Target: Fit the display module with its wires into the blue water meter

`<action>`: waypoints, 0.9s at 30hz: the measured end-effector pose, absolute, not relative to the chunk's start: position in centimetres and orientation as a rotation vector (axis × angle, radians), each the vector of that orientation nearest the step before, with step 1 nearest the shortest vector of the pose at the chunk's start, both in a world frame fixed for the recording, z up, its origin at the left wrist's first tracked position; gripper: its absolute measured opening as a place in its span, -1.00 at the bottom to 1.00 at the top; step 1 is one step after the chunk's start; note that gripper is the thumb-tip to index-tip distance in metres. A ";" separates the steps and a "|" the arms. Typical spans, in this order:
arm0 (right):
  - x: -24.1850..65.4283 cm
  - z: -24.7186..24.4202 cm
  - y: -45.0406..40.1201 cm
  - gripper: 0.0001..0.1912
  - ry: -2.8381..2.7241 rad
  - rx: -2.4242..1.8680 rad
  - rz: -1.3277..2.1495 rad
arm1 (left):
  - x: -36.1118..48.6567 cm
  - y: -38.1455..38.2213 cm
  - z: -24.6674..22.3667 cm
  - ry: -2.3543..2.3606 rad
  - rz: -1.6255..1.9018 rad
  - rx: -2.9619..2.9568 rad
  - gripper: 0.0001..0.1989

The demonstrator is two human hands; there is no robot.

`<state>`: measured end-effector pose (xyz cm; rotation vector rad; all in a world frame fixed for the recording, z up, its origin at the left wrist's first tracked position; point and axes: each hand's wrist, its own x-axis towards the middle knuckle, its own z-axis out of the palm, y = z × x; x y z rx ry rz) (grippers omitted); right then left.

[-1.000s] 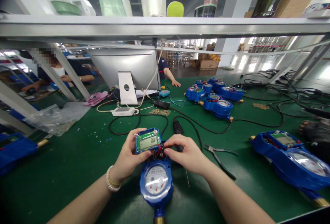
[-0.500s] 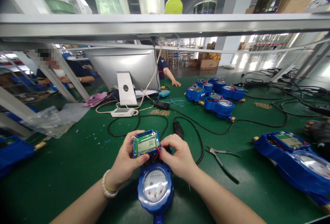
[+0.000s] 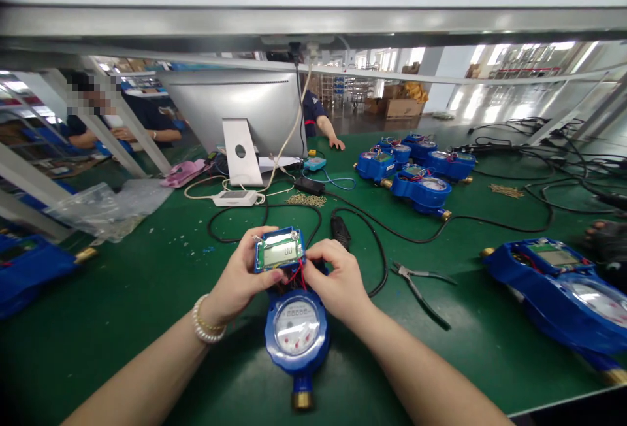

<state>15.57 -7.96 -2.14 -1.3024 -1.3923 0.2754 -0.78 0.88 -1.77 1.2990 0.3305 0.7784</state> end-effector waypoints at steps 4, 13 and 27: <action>14.9 -3.1 -10.8 -0.86 -1.298 -1.415 0.316 | -1.4 0.0 -2.3 0.322 0.768 1.359 -0.40; 9.6 -7.1 -15.8 -0.31 -0.706 -1.208 0.950 | -3.0 -3.9 -3.3 0.344 0.766 1.410 -0.39; 8.2 -9.8 -20.2 -0.15 -0.830 -1.225 0.842 | -4.7 -7.8 -3.6 0.246 0.818 1.594 -0.26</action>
